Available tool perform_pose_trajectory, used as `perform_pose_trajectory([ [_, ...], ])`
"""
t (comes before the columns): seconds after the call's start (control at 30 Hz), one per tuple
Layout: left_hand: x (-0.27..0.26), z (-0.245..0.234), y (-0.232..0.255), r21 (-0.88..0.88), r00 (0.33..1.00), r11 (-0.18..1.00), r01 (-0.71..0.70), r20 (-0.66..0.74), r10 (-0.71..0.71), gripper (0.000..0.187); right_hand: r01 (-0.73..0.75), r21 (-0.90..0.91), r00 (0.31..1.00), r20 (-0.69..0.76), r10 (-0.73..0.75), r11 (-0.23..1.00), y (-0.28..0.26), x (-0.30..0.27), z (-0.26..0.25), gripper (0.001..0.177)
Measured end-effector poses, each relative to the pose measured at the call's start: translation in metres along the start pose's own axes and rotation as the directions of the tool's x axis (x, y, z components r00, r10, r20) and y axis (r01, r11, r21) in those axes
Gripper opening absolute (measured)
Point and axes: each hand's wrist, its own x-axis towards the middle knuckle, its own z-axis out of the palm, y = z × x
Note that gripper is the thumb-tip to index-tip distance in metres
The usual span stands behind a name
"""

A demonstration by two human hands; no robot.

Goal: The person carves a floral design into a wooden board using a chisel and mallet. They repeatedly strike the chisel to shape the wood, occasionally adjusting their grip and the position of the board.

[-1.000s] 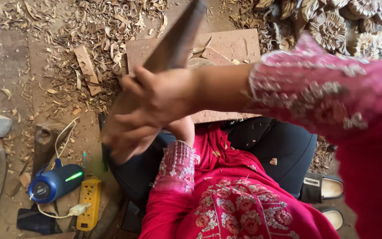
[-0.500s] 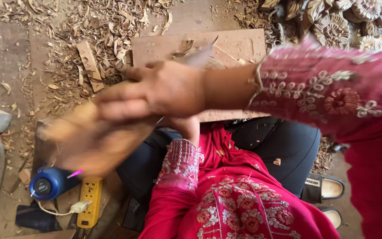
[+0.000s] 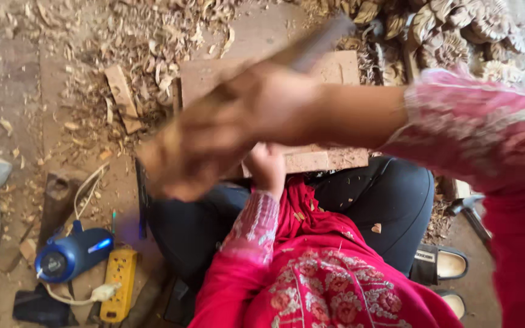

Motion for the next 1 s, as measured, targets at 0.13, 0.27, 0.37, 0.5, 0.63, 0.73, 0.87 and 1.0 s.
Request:
perform_pose_trajectory([
  [0.13, 0.008, -0.002, 0.008, 0.100, 0.987, 0.982, -0.159, 0.049, 0.155, 0.011, -0.401, 0.130, 0.909, -0.068, 0.412, 0.907, 0.008, -0.087, 0.012, 0.072],
  [0.27, 0.042, -0.040, -0.022, -0.326, 0.926, 0.888, 0.324, -0.084, -0.369, 0.023, -0.692, 0.110, 0.715, -0.028, 0.698, 0.713, -0.016, -0.178, 0.021, 0.077],
  [0.37, 0.050, -0.068, -0.033, -0.459, 0.836, 0.760, 0.460, -0.065, -0.544, 0.029, -0.873, 0.156, 0.473, 0.047, 0.880, 0.462, -0.059, -0.216, 0.034, 0.096],
  [0.5, 0.052, -0.098, -0.010, 0.042, 0.997, 0.996, 0.082, 0.008, -0.082, 0.019, -0.953, 0.292, 0.031, 0.354, 0.935, -0.079, -0.119, -0.244, 0.057, 0.119],
  [0.63, 0.068, -0.089, 0.019, 0.086, 0.902, 0.918, -0.387, 0.240, 0.357, 0.014, -0.953, 0.254, -0.056, 0.393, 0.918, -0.167, -0.158, -0.253, 0.082, 0.117],
  [0.73, 0.073, -0.053, 0.026, 0.257, 0.797, 0.864, -0.432, 0.558, 0.232, 0.027, -0.973, 0.191, -0.049, 0.374, 0.926, -0.129, -0.169, -0.251, 0.088, 0.112],
  [0.87, 0.069, -0.028, 0.012, 0.307, 0.753, 0.739, -0.599, 0.530, 0.390, 0.018, -0.975, 0.189, -0.043, 0.367, 0.929, -0.120, -0.169, -0.243, 0.085, 0.111],
  [1.0, 0.065, -0.022, -0.015, 0.282, 0.642, 0.635, -0.719, 0.620, 0.451, 0.012, -0.975, 0.151, -0.088, 0.416, 0.905, -0.164, -0.167, -0.240, 0.080, 0.110],
])
